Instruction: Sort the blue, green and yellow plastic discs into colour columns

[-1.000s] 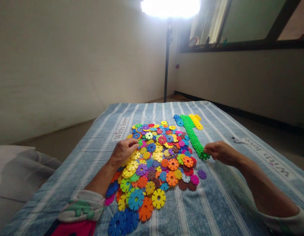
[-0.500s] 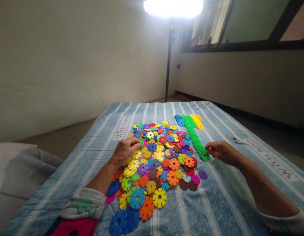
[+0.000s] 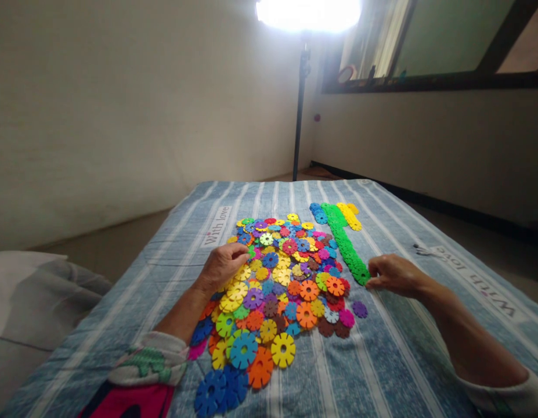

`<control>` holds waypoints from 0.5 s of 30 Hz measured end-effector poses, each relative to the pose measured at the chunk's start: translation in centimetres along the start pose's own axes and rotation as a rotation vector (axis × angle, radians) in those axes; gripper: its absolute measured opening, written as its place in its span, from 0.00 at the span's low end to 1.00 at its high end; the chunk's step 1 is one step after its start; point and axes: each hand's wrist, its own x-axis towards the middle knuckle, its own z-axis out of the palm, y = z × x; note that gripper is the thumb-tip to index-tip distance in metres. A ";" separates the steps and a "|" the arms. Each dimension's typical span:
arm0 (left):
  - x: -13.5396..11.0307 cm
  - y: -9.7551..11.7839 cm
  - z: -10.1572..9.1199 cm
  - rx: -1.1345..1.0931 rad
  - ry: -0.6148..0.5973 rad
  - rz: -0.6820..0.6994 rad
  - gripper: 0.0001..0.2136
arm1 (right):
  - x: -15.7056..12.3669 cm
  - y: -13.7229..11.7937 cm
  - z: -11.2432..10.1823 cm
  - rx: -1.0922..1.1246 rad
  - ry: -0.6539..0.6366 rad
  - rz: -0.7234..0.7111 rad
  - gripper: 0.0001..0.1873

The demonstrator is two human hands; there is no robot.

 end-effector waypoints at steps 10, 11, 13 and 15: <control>0.0 -0.3 0.2 0.008 -0.013 -0.003 0.11 | 0.0 -0.7 -0.3 -0.016 -0.002 0.005 0.08; 0.0 -0.2 0.1 0.007 -0.010 -0.001 0.11 | 0.0 -0.7 -0.3 -0.017 -0.002 0.004 0.08; 0.0 -0.1 0.1 0.005 -0.004 0.002 0.11 | 0.0 -0.7 -0.3 -0.011 0.002 -0.001 0.09; -0.1 0.0 0.0 0.002 0.000 0.002 0.10 | 0.0 -0.6 -0.2 0.005 0.001 -0.008 0.09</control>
